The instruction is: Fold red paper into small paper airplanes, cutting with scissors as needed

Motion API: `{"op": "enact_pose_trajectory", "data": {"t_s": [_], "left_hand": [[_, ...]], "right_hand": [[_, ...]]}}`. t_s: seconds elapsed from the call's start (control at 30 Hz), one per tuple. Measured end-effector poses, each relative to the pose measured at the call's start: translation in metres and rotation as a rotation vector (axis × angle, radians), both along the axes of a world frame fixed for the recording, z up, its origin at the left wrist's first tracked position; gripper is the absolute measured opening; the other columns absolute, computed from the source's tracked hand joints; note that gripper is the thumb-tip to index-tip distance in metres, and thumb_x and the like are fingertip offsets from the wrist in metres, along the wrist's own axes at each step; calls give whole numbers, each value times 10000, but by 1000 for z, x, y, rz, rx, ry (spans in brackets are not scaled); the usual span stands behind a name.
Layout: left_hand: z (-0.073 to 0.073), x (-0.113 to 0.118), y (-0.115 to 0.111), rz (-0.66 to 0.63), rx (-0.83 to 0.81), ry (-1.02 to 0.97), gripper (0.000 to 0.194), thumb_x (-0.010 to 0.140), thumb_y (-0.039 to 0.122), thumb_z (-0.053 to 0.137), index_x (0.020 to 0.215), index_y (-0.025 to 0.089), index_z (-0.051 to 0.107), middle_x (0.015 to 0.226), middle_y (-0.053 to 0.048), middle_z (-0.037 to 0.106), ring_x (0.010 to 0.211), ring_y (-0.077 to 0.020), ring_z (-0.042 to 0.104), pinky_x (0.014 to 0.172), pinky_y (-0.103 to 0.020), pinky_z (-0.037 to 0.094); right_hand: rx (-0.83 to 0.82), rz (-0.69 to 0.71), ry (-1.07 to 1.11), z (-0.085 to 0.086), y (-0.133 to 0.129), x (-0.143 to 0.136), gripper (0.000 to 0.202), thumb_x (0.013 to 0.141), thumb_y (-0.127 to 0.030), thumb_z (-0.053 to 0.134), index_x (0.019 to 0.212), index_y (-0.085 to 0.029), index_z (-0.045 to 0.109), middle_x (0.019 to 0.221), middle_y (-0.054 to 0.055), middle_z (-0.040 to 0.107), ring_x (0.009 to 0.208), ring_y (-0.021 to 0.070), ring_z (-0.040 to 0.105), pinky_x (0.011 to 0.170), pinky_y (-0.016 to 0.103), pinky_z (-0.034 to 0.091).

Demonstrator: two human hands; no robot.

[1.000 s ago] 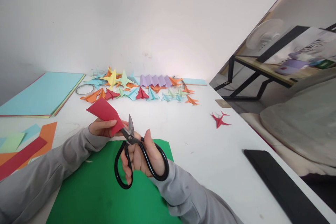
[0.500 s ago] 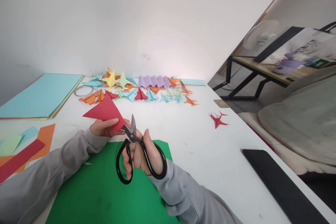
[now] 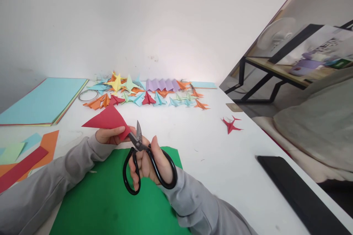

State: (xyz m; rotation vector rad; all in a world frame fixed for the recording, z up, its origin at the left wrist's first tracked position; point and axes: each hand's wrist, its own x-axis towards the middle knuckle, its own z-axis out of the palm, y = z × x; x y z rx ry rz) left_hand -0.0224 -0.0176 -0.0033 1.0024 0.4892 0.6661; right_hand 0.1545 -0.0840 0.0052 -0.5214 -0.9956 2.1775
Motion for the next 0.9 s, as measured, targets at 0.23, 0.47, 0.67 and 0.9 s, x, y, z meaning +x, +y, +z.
{"op": "enact_pose_trajectory", "data": {"t_s": [0.23,0.47,0.67,0.9], "left_hand": [[0,-3,5,-73,50,-18,329,778,366,535,902,108,696,972,-116,672,1009,-272,572,908,-366,406],[0,-4,4,-62,50,-32,323,793,357,514,908,113,692,985,-114,670,1007,-273,574,908,-372,402],[3,-3,3,-102,57,-37,343,789,374,510,914,110,691,954,-122,677,1013,-285,571,914,-381,392],[4,-4,2,-109,54,-55,353,786,377,510,919,100,683,924,-125,679,1014,-299,567,923,-411,377]], "right_hand": [[11,34,-19,0,0,1,835,730,-748,35,1402,-254,0,617,-1,532,472,142,522,405,257,401],[19,32,-24,-1,0,2,828,734,-746,51,1402,-261,-9,635,2,540,473,145,526,429,295,435],[50,43,1,-2,-1,2,855,731,-756,146,1404,-252,-13,650,1,532,491,147,528,447,312,459],[57,32,-67,-1,-3,2,840,730,-748,36,1401,-251,-48,666,13,543,478,144,529,443,308,445]]}}
